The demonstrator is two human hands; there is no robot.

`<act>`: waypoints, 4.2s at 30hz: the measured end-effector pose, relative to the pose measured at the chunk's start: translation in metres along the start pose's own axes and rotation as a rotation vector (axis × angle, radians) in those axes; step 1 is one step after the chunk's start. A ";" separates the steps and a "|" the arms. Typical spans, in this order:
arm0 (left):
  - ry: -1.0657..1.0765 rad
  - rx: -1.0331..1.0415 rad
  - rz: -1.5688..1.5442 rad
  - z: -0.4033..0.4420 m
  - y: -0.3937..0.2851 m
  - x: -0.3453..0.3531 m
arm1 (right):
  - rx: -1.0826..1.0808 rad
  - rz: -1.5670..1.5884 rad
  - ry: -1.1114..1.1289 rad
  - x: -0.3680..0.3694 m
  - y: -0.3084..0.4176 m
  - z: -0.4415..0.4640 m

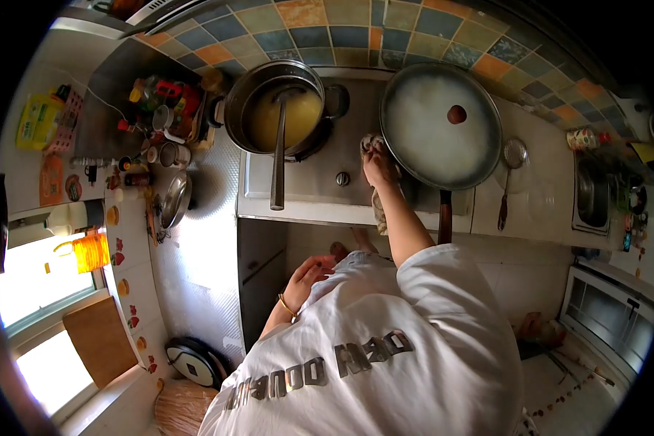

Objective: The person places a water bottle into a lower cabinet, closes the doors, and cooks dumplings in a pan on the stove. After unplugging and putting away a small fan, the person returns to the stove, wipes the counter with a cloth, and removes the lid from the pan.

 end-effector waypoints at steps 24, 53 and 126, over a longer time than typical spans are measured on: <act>-0.043 -0.257 -0.130 0.010 0.015 0.001 | 0.034 0.633 -0.335 -0.040 0.020 -0.193; -0.089 -0.201 -0.346 0.009 0.008 -0.010 | 0.486 0.159 -0.247 0.005 -0.022 -0.079; -0.858 0.416 1.481 0.287 -0.260 0.212 | 0.295 1.965 0.127 -0.390 -0.072 -0.263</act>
Point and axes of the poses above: each hand's wrist, its own z-axis towards the middle knuckle, its own x-axis out of the palm, y = z × x, the point moved 5 cm from there along z, towards the middle knuckle, and after that the axes turned 15 degrees about z, right-handed, at the moved point
